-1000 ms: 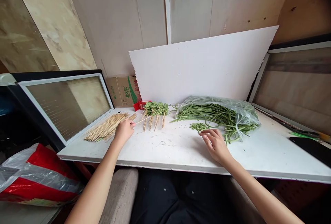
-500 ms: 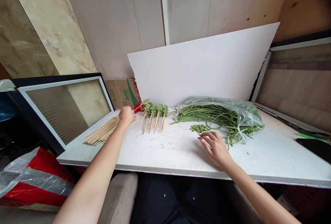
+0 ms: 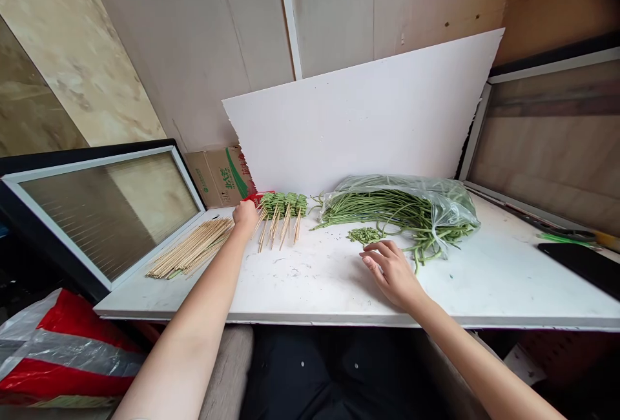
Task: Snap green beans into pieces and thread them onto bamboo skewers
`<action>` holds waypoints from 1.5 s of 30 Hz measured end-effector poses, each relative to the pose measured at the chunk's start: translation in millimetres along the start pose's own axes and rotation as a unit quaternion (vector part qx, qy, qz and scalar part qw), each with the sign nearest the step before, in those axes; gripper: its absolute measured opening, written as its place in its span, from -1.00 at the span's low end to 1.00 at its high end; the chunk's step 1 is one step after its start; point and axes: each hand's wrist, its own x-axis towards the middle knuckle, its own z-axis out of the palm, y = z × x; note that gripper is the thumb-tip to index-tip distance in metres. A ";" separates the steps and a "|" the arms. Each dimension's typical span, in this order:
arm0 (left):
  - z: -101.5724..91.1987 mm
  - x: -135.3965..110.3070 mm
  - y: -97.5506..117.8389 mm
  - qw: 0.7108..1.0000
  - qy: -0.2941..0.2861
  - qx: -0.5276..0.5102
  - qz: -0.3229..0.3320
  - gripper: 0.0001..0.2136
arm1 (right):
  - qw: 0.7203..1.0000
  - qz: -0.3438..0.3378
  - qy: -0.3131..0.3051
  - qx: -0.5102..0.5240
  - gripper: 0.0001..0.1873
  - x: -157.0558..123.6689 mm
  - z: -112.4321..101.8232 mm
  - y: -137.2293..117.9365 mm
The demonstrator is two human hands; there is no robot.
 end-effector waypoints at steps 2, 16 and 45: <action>2.9 -1.7 1.9 1.000 -0.003 0.002 0.003 -0.75 | 1.000 0.000 -0.002 0.001 -0.59 -0.2 0.5 0.6; 12.9 -11.6 -13.7 0.999 0.008 -0.037 0.022 -0.79 | 1.000 0.003 -0.011 0.002 -0.59 -0.7 0.8 2.0; 60.7 -178.5 -159.3 0.945 0.079 -0.302 0.096 -0.79 | 0.993 0.109 0.050 -0.016 -0.38 72.3 -16.6 55.9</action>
